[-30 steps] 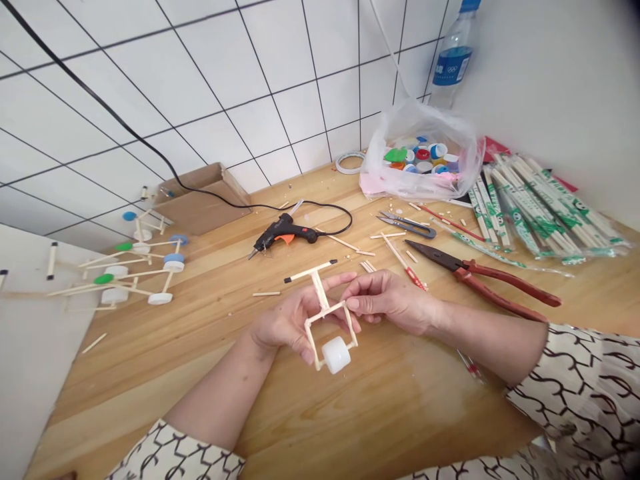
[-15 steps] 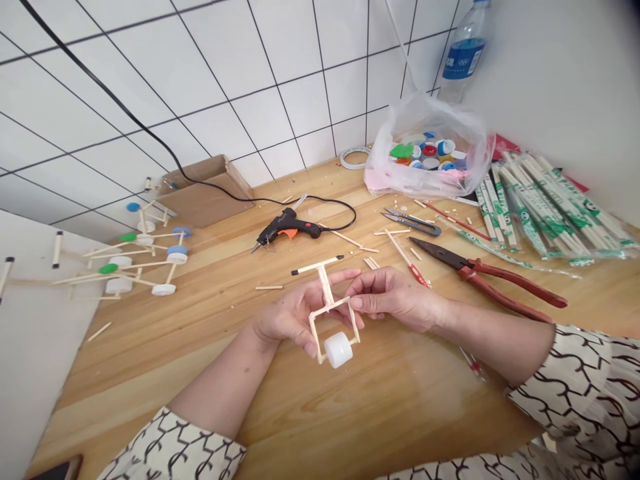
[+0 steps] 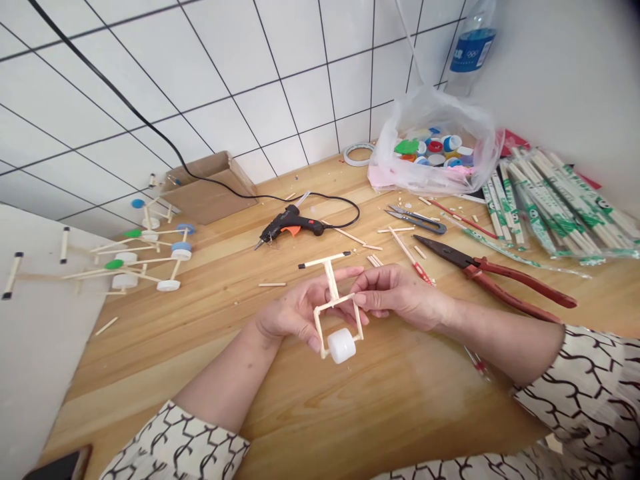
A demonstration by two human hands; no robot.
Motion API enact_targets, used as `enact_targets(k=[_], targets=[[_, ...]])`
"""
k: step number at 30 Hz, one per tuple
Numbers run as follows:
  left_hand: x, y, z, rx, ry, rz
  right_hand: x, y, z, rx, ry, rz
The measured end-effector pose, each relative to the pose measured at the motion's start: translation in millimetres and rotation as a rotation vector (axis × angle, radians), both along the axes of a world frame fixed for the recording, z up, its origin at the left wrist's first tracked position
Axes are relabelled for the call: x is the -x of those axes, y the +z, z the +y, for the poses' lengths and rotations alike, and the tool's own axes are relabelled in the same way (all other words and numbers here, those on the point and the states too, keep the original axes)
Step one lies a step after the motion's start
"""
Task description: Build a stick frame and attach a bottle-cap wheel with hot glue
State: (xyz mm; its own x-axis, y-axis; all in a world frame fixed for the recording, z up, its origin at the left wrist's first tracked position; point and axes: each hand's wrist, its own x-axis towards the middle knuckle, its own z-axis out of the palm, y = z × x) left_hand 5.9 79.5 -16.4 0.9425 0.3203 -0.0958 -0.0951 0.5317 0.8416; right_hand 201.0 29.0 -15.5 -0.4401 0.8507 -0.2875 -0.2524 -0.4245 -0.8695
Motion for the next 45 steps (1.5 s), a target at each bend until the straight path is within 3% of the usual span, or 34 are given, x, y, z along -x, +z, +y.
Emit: enact_targets(k=[13, 20, 25, 37, 45], targets=[[0.7, -2.1, -0.1, -0.041, 0.037, 0.030, -2.0, 0.9, 1.9, 0.062, -0.041, 0.015], [0.5, -1.0, 1.0, -0.162, 0.145, 0.095, -5.9, 3.5, 4.2, 0.058, -0.077, -0.012], [1.1, -0.9, 0.4, -0.274, 0.260, 0.279, -8.3, 6.3, 6.6, 0.048, -0.110, -0.043], [-1.6, -3.9, 0.1, -0.192, 0.396, 0.309, -9.7, 6.5, 9.4, 0.042, -0.164, -0.099], [-1.7, -3.0, 0.3, -0.283, 0.474, 0.350, -10.3, 6.0, 9.5, 0.050, -0.197, -0.134]])
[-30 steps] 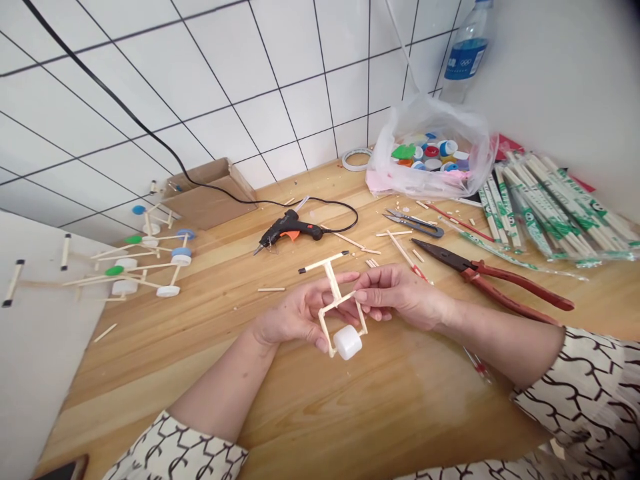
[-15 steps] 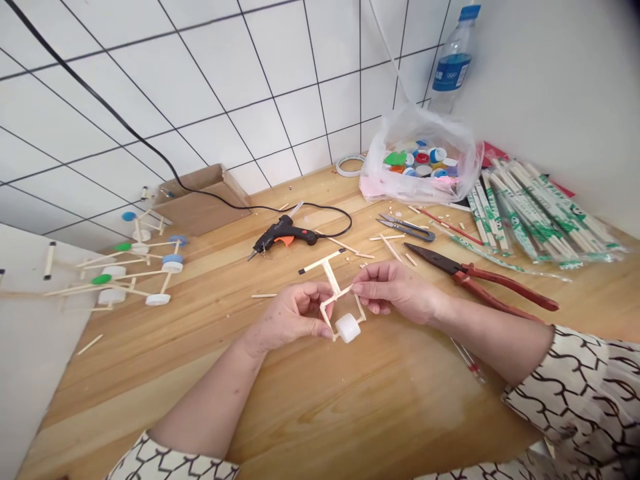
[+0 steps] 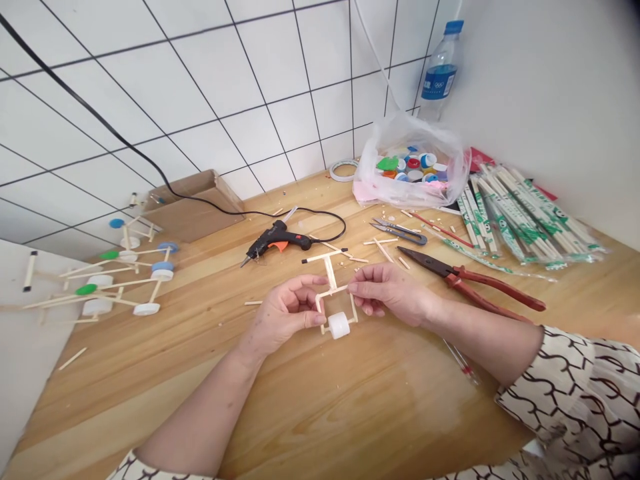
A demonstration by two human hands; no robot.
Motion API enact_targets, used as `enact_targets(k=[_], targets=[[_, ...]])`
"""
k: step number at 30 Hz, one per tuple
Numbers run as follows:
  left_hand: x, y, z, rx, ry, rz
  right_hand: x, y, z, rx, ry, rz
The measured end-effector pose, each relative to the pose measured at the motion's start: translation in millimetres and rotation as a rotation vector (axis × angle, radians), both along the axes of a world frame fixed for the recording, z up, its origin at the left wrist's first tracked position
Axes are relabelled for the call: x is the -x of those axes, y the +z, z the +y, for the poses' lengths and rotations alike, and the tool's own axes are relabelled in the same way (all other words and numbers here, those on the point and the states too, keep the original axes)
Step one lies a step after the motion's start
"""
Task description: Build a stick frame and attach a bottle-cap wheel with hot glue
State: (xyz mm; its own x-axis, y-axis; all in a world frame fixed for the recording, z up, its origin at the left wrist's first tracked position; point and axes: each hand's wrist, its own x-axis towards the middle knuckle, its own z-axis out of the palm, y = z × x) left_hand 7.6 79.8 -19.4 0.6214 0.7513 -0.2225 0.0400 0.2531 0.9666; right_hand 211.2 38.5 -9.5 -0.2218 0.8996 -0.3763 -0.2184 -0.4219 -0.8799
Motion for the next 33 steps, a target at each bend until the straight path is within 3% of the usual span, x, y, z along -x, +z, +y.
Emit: enact_targets(k=[19, 33], targets=[[-6.5, -3.6, -10.1, -0.186, 0.235, 0.138, 0.1, -1.3, 2.6, 0.025, -0.029, -0.039], [-14.4, 7.2, -17.1, -0.149, 0.295, 0.242, 1.6, -0.8, 2.4, -0.065, 0.046, -0.244]])
